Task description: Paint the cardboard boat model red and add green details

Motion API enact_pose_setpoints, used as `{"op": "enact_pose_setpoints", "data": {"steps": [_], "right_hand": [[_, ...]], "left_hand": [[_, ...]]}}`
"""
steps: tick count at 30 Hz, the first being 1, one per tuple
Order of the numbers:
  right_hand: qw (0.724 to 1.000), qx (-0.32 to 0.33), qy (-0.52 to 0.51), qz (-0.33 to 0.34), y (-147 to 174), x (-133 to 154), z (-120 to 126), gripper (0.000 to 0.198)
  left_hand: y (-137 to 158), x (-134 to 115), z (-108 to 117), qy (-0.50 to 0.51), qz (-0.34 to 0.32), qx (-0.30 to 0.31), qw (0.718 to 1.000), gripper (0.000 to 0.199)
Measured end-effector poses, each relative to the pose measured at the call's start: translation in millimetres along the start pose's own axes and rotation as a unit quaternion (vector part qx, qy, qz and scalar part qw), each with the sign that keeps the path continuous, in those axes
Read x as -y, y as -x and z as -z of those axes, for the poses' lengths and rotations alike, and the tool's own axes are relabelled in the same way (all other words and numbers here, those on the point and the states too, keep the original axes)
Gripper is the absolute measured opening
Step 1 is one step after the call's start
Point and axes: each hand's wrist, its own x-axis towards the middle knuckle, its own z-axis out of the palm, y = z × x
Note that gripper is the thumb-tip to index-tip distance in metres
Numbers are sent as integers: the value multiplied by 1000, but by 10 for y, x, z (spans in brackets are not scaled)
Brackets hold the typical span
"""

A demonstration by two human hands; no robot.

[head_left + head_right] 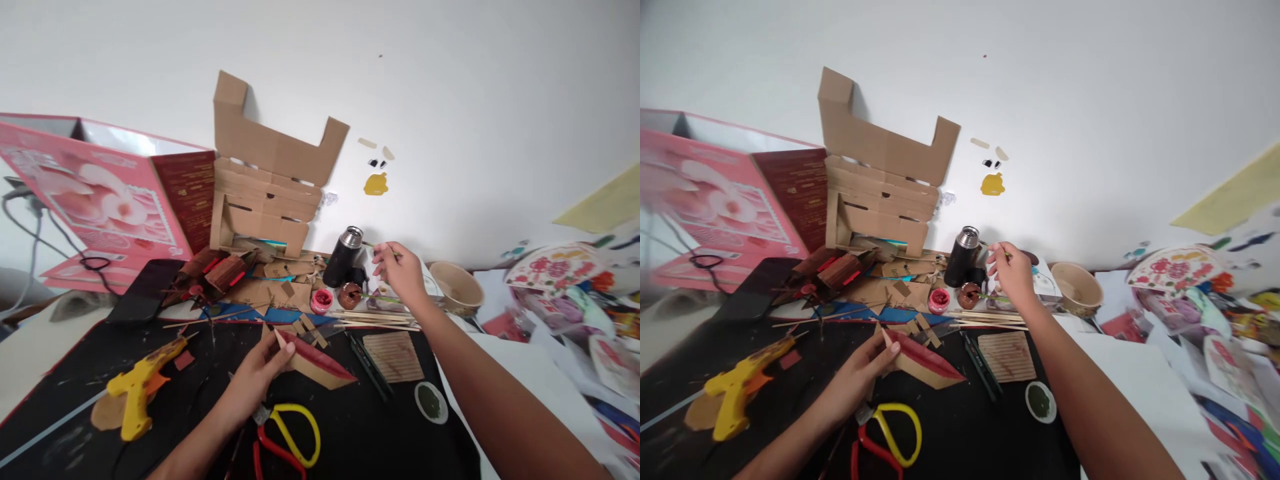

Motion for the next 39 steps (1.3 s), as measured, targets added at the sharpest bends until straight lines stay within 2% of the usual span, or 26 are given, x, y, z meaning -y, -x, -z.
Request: {"op": "enact_pose_setpoints", "data": {"steps": [5, 9, 13, 17, 20, 25, 32, 39], "right_hand": [[1000, 6, -25, -13, 76, 62, 98, 53], [995, -55, -83, -14, 141, 120, 291, 63], [980, -114, -161, 1, 245, 228, 629, 65], [978, -149, -145, 12, 383, 292, 943, 63], [982, -155, -106, 1, 446, 259, 1047, 65], [990, -136, -34, -22, 436, 100, 1005, 68], [994, -86, 59, -15, 306, -62, 883, 67], [995, -31, 84, -34, 171, -245, 740, 59]], "left_hand": [[-3, -22, -1, -17, 6, -5, 1000, 60], [-14, -41, -6, -17, 11, -9, 1000, 63], [-25, -24, 3, -34, 0, -8, 999, 63], [-36, 19, 27, -34, -2, -10, 999, 62], [-38, 58, 56, -35, 5, -11, 999, 61], [-30, 86, 74, -13, 5, -1, 1000, 57], [-42, 53, 56, -34, 13, -26, 999, 64], [-52, 93, 99, -26, 21, -20, 999, 61]]}}
